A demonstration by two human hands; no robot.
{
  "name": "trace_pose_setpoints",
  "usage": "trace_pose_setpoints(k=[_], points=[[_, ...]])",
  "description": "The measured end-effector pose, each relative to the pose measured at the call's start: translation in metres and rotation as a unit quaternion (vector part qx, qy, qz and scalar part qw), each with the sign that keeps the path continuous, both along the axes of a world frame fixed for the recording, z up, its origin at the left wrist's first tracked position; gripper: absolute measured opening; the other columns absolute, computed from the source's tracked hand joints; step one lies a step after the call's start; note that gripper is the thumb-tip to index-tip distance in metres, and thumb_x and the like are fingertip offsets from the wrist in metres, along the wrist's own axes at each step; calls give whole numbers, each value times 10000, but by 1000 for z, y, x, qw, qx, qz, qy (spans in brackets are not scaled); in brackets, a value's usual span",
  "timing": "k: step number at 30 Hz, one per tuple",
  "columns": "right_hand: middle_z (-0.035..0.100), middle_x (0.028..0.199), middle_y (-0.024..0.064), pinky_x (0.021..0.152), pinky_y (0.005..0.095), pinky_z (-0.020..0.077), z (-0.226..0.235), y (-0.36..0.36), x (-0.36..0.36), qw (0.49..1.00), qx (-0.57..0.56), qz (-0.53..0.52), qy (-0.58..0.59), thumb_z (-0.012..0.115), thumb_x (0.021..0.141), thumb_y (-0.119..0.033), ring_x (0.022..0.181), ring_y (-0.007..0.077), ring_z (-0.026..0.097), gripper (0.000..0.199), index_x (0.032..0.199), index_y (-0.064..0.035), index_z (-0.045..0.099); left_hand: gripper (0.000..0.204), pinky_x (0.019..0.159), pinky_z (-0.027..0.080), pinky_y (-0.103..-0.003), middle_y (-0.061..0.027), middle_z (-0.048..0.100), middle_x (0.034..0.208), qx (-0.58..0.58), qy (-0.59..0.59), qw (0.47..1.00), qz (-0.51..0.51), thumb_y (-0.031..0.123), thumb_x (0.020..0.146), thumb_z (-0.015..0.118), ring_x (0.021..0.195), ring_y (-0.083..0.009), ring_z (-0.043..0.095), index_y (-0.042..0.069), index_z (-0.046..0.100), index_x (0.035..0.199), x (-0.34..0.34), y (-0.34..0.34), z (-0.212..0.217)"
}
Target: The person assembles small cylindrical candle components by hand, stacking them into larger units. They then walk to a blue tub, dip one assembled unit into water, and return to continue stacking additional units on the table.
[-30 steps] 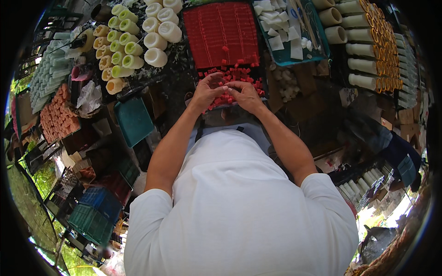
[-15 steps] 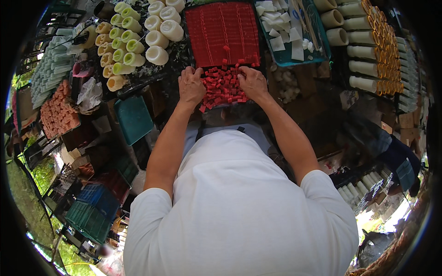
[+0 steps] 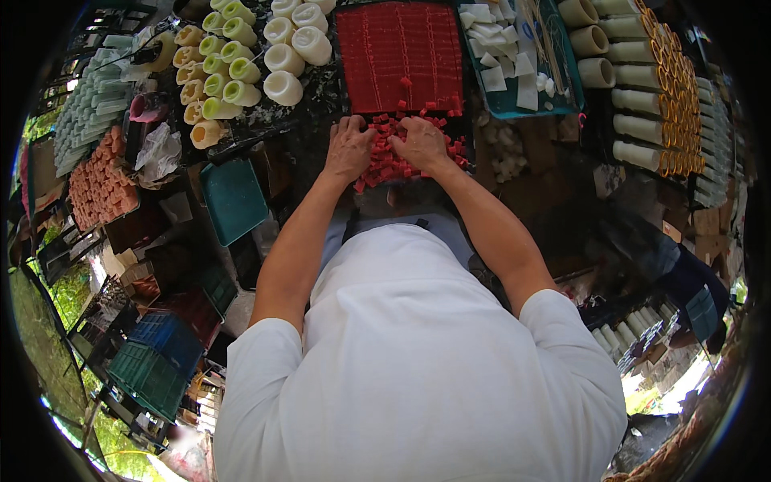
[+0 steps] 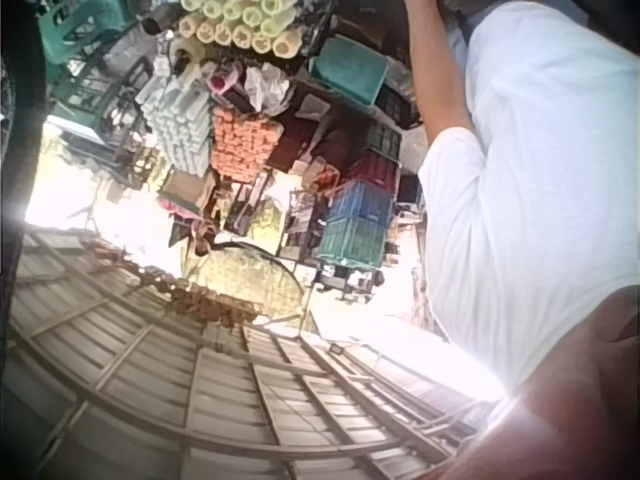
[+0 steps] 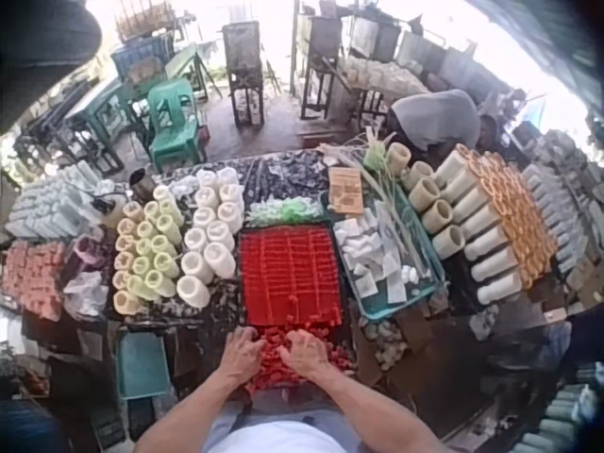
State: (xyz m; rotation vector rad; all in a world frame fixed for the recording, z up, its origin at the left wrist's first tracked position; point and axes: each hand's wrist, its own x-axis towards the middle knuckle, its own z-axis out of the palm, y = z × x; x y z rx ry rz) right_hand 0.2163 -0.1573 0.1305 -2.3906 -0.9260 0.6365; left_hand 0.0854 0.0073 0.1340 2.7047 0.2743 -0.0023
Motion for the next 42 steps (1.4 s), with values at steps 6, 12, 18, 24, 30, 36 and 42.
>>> trace_pose_setpoints(k=[6,12,18,24,30,36,42], points=[[688,1043,183,857,539,564,4,-1,-18,996,-10,-66,52,753,849,-368,998,421,693,395,1084,-59,683,307,994,427,-439,-76,624,1199,-57,-27,998,3,93,818,687,1200,-291,547,117,669,1124,2,-5,1],[665,963,197,734,521,581,13,-40,-35,996,-11,-14,-84,655,944,-256,858,414,704,222,1000,-42,667,385,1028,409,-463,-87,607,1277,-113,-70,989,64,110,807,727,1252,-309,531,112,642,1183,-9,-4,-3],[637,829,173,623,496,571,-20,-103,-27,986,-32,-6,-165,613,978,-216,710,398,681,205,859,-49,606,544,1174,285,-588,-181,410,1579,14,26,992,-126,307,895,710,1489,-389,331,122,593,1393,-25,-8,18],[623,808,144,600,485,561,-4,-118,-31,978,41,-60,-194,628,969,-200,684,374,671,182,840,-73,608,610,1193,234,-636,-229,309,1640,73,36,996,-36,347,910,701,1538,-426,245,143,546,1463,-22,-8,-1],[635,856,149,670,513,570,-6,-115,-41,990,-36,-47,-130,647,956,-260,735,400,688,200,864,-83,627,630,1173,294,-596,-251,320,1624,4,7,999,50,341,921,695,1504,-452,297,77,512,1462,-24,-13,-7],[676,1014,185,808,536,563,1,-152,-1,962,-64,-233,-125,663,952,-320,874,464,692,275,1110,-98,693,609,1148,387,-469,-233,499,1495,-407,141,822,373,377,1042,585,1372,-346,503,19,438,1512,-44,-14,-28],[689,1067,312,893,540,513,-16,-162,12,968,-29,-236,82,623,962,-199,1059,507,643,314,1186,12,684,451,1156,442,-454,-133,529,1491,-764,42,530,366,277,1145,334,1334,-269,559,13,432,1497,-44,-27,-25]])
